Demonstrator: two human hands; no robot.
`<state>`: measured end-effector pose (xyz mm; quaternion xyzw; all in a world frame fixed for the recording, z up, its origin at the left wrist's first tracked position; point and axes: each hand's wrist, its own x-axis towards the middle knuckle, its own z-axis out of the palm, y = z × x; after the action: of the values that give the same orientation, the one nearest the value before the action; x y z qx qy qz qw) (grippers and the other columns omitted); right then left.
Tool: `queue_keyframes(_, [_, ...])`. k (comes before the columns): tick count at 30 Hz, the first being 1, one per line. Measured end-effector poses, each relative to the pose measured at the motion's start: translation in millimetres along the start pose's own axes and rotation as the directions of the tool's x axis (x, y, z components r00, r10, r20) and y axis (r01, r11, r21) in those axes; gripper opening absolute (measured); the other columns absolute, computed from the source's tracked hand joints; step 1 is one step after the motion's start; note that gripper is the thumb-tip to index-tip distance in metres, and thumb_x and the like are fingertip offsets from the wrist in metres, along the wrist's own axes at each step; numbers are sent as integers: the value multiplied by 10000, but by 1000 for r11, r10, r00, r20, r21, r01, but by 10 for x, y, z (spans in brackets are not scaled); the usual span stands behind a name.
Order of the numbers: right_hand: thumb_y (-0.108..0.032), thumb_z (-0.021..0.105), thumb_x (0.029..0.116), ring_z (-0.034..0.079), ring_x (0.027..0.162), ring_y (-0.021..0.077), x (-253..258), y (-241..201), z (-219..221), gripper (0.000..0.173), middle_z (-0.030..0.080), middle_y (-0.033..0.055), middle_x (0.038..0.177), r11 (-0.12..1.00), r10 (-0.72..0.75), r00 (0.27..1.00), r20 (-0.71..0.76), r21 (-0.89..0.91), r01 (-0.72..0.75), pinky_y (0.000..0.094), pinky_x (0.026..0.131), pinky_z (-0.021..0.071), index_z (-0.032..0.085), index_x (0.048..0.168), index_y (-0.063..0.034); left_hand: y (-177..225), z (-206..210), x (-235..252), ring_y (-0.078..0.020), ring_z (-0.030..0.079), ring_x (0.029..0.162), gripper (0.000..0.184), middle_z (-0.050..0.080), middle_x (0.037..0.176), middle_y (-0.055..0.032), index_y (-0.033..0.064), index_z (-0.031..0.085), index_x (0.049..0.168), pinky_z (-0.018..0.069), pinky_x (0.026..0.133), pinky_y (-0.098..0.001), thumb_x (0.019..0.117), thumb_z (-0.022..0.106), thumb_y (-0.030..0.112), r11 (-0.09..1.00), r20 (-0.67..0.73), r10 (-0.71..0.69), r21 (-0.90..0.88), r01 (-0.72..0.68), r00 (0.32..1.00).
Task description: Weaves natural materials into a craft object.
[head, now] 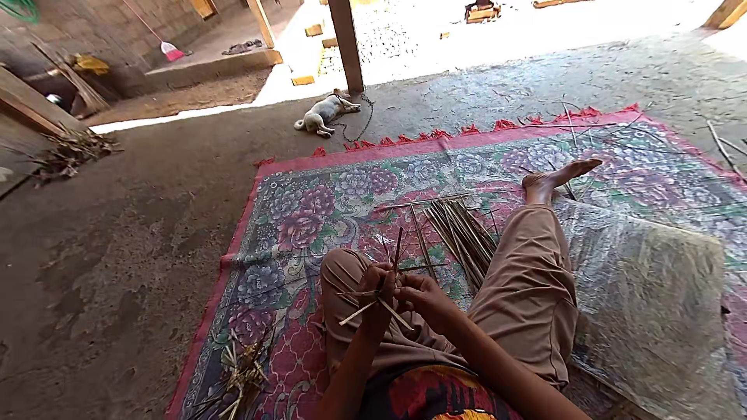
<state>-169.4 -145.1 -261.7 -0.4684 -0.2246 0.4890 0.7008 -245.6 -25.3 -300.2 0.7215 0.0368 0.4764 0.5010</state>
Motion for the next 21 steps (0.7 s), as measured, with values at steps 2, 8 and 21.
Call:
queue_keyframes(2, [-83,569,960,529,586,42,-6,-14,-11,89,575,-50,699,999,21,1000,17,-46,-20,232,590,489,632,901,-66,-5,-29,13,-117,655,988,304,674,951,-65,66,602,798,543,874,-245,1024,586,269,996,36,48,70,-51,998])
queue_keyframes(8, [-207,531,971,594,655,48,-81,-322,-114,131,604,-79,720,999,-42,990,138,34,37,285,700,558,631,901,-157,360,85,157,-32,655,817,237,702,955,48,136,640,1010,561,740,-228,1054,469,294,788,11,-531,-360,499,847])
queue_keyframes(21, [-94,590,1013,625,757,43,-109,-298,155,147,688,10,859,895,-210,976,49,-392,213,254,734,551,709,1025,-9,529,-147,276,-156,680,1088,445,637,1340,-51,223,592,1350,575,925,-302,949,711,377,569,191,-459,-687,452,867])
